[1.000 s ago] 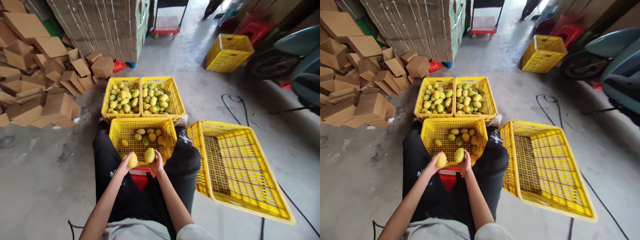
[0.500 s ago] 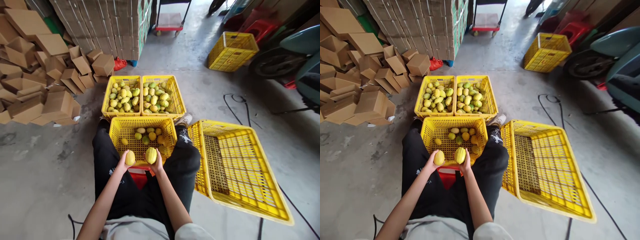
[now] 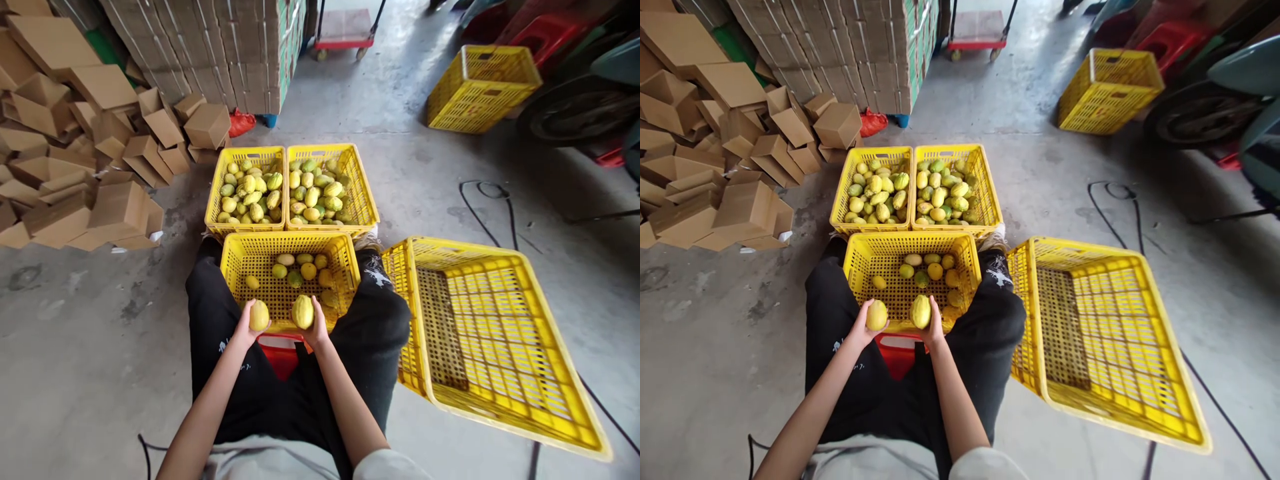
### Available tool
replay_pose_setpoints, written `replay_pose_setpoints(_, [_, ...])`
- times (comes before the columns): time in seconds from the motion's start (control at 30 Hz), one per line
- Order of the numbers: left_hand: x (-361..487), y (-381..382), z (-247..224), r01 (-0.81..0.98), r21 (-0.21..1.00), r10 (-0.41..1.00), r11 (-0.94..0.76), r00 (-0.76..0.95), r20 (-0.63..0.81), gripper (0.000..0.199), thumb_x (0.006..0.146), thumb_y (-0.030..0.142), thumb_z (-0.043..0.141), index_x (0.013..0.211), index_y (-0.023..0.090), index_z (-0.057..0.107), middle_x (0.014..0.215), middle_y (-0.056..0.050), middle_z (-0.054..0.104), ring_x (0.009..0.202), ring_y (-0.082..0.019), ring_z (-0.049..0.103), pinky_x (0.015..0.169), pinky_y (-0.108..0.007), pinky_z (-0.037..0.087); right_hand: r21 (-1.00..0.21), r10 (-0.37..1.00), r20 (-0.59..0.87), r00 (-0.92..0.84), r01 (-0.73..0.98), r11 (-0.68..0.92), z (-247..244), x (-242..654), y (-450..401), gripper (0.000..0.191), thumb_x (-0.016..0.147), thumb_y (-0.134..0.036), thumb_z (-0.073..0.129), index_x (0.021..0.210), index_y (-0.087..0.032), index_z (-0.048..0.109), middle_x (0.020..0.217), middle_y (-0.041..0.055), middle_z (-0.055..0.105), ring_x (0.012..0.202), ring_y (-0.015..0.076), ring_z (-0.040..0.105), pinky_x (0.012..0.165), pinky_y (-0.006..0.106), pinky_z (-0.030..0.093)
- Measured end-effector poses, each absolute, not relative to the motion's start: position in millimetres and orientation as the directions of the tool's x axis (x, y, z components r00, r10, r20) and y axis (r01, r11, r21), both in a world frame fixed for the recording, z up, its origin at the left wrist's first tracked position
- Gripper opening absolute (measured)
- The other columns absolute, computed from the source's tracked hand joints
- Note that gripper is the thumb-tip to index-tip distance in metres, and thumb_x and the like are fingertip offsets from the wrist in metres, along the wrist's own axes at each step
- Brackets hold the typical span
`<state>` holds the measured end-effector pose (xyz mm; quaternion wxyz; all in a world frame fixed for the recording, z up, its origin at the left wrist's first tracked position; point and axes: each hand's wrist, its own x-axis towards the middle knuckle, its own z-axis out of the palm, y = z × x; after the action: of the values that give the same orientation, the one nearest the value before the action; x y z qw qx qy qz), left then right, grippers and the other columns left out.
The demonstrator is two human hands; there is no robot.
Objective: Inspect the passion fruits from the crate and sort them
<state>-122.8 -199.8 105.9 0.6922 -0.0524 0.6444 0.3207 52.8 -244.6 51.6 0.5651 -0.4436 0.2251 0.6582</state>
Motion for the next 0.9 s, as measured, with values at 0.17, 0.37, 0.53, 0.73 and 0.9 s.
replay_pose_setpoints(0.17, [-122, -201, 104, -0.488, 0.333, 0.322, 0.807, -0.108, -0.940, 0.017, 0.107, 0.035, 0.063, 0.101, 0.020, 0.062, 0.087, -0.002, 0.068, 0.073, -0.015, 0.069, 0.082, -0.031, 0.065, -0.145, 0.514, -0.858, 0.014, -0.966, -0.215, 61, 51, -241, 0.036, 0.109, -0.038, 0.051, 0.084, -0.019, 0.070, 0.074, 0.0048, 0.077, 0.063, 0.0187, 0.073, 0.071, 0.035, 0.067])
replay_pose_setpoints(0.37, [-123, -200, 101, -0.459, 0.288, 0.302, 0.841, -0.044, -0.952, 0.031, 0.113, 0.041, 0.050, 0.099, 0.016, 0.064, 0.083, -0.006, 0.071, 0.070, -0.018, 0.071, 0.073, -0.030, 0.064, -0.147, 0.580, -0.810, -0.085, -0.928, -0.342, 60, 54, -244, 0.046, 0.110, -0.048, 0.046, 0.092, -0.016, 0.074, 0.077, 0.0115, 0.078, 0.069, 0.0229, 0.076, 0.061, 0.034, 0.064])
replay_pose_setpoints(0.53, [-120, -199, 100, -0.382, 0.285, 0.341, 0.879, 0.087, -0.936, 0.043, 0.113, 0.044, 0.048, 0.086, 0.013, 0.063, 0.071, -0.008, 0.068, 0.058, -0.017, 0.069, 0.060, -0.025, 0.059, -0.136, 0.598, -0.792, -0.122, -0.920, -0.368, 53, 56, -245, 0.039, 0.109, -0.044, 0.052, 0.091, -0.016, 0.073, 0.079, 0.0094, 0.079, 0.073, 0.0217, 0.078, 0.066, 0.031, 0.064])
replay_pose_setpoints(0.73, [-118, -203, 102, -0.342, 0.353, 0.405, 0.871, 0.093, -0.910, 0.036, 0.111, 0.036, 0.054, 0.085, 0.013, 0.063, 0.070, -0.007, 0.069, 0.056, -0.016, 0.067, 0.061, -0.025, 0.060, -0.168, 0.633, -0.770, -0.079, -0.932, -0.320, 42, 53, -246, 0.032, 0.105, -0.043, 0.060, 0.090, -0.018, 0.073, 0.079, 0.0074, 0.078, 0.078, 0.0230, 0.079, 0.074, 0.035, 0.066])
replay_pose_setpoints(0.9, [-118, -200, 110, -0.482, 0.342, 0.407, 0.807, 0.034, -0.913, 0.026, 0.109, 0.032, 0.058, 0.087, 0.017, 0.058, 0.070, -0.002, 0.067, 0.059, -0.015, 0.068, 0.068, -0.028, 0.063, -0.194, 0.656, -0.754, -0.033, -0.943, -0.271, 32, 56, -248, 0.026, 0.099, -0.045, 0.070, 0.090, -0.020, 0.073, 0.083, 0.0049, 0.080, 0.075, 0.0216, 0.077, 0.075, 0.036, 0.067])
